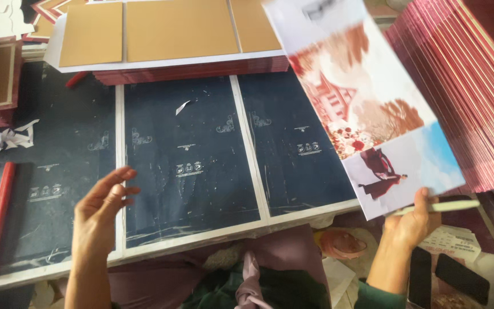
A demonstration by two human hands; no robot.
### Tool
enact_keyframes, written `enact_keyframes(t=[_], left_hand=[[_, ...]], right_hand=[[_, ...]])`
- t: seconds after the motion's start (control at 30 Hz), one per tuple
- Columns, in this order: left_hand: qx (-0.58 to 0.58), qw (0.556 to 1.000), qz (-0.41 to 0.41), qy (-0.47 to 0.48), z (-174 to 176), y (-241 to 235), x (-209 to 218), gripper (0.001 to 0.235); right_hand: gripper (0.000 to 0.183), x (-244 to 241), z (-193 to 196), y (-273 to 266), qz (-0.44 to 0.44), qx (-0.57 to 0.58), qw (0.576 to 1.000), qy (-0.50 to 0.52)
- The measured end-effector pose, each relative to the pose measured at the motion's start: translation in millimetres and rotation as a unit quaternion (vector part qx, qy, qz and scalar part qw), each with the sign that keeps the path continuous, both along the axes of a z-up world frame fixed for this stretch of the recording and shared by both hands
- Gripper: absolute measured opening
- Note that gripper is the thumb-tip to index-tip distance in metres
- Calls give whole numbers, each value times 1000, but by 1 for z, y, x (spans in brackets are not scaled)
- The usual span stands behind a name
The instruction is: The person assembles cards by applying glue to the edges of a brown cardboard sheet and attaching a printed image sheet. They use scissors to trim excess paper and a bone folder to smooth the surfaces. The finished cards are stacked on the table.
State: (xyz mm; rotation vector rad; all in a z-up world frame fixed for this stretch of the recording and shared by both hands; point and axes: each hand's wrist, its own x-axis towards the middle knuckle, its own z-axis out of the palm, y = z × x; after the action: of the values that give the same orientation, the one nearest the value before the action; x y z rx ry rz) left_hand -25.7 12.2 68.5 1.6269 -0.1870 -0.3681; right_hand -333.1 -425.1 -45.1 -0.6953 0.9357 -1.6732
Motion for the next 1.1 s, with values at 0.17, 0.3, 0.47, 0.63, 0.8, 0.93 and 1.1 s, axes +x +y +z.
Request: enact_keyframes(t=[0.17,0.3,0.47,0.63,0.8,0.93,1.1], left_hand=[[105,994,-32,-5,-14,-25,16,39],[240,948,-52,-201,-32,-64,55,26],[240,817,-37,-524,-51,-141,120,21],[288,711,-1,-642,-50,-235,164,38],[372,545,-9,-751,-47,-305,174,56],[368,500,-5,-784,-44,-335,179,25],[338,471,-17,-815,-36,-337,179,9]], right_hand=[[26,-17,-12,11,-33,108,992,-48],[18,-21,-16,-3,-58,99,993,-36],[33,13,-17,-53,-83,75,993,-36],[44,65,18,-64,-46,58,995,-64],[22,51,17,-49,88,114,977,155],[10,40,35,-14,72,119,966,219],[10,30,44,24,89,5,945,314]])
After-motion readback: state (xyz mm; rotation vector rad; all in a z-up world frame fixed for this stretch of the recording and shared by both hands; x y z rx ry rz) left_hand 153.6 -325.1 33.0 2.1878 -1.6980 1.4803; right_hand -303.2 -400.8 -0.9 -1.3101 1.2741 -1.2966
